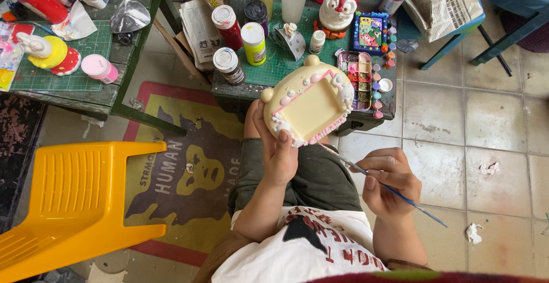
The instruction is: The person sits holding a ceramic picture frame on their lap and paints its border pink with a small brush, dipping the brush into a watercolor palette on the table between strokes. Near the end they turn the frame over and begin painting its plain back surface.
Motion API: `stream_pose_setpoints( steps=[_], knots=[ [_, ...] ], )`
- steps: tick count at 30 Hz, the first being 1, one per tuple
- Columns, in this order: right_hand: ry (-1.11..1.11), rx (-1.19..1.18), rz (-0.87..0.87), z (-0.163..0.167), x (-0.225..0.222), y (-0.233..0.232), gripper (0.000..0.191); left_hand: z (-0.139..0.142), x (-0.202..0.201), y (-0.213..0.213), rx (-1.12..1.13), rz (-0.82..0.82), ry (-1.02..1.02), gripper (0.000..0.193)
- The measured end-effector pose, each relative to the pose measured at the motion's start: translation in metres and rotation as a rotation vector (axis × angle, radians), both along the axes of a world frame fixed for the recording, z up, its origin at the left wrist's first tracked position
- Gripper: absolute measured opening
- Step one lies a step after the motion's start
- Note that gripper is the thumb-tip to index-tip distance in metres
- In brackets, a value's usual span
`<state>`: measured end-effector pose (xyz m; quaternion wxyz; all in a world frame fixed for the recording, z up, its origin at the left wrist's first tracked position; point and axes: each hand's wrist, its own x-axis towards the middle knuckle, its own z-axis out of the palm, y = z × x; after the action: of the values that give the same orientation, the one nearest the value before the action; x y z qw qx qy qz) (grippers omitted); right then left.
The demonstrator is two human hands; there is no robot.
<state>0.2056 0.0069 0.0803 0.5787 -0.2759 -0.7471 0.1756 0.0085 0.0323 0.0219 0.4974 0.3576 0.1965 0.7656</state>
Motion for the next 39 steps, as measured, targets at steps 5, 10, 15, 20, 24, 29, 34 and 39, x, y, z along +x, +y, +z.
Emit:
stream_pose_setpoints(
  steps=[5, 10, 15, 20, 24, 29, 34, 39],
  knots=[
    [-0.084, 0.017, -0.010, 0.005, -0.003, 0.001, 0.020, 0.002, 0.003, -0.001, 0.004, 0.027, 0.017, 0.080],
    [-0.092, 0.021, -0.009, 0.008, -0.002, 0.001, 0.020, 0.003, 0.003, -0.001, -0.001, 0.039, 0.014, 0.080],
    [-0.103, 0.006, -0.019, 0.009, -0.002, 0.001, 0.020, 0.004, 0.004, -0.003, -0.001, 0.053, 0.030, 0.080],
    [-0.112, 0.035, -0.021, 0.010, -0.004, 0.002, 0.021, 0.003, 0.003, -0.003, -0.009, 0.047, 0.019, 0.082],
    [-0.112, 0.083, 0.013, 0.011, -0.005, 0.003, 0.023, 0.001, 0.004, -0.004, -0.014, 0.056, 0.032, 0.082],
    [-0.120, 0.079, -0.006, 0.013, -0.005, 0.004, 0.022, 0.000, 0.004, -0.003, -0.016, 0.059, 0.033, 0.083],
    [-0.129, 0.065, -0.016, 0.013, -0.005, 0.002, 0.023, 0.001, 0.003, -0.004, -0.012, 0.052, 0.032, 0.082],
    [-0.119, 0.076, -0.043, 0.013, -0.004, 0.002, 0.022, 0.002, 0.002, -0.005, -0.010, 0.060, 0.056, 0.081]
  ],
)
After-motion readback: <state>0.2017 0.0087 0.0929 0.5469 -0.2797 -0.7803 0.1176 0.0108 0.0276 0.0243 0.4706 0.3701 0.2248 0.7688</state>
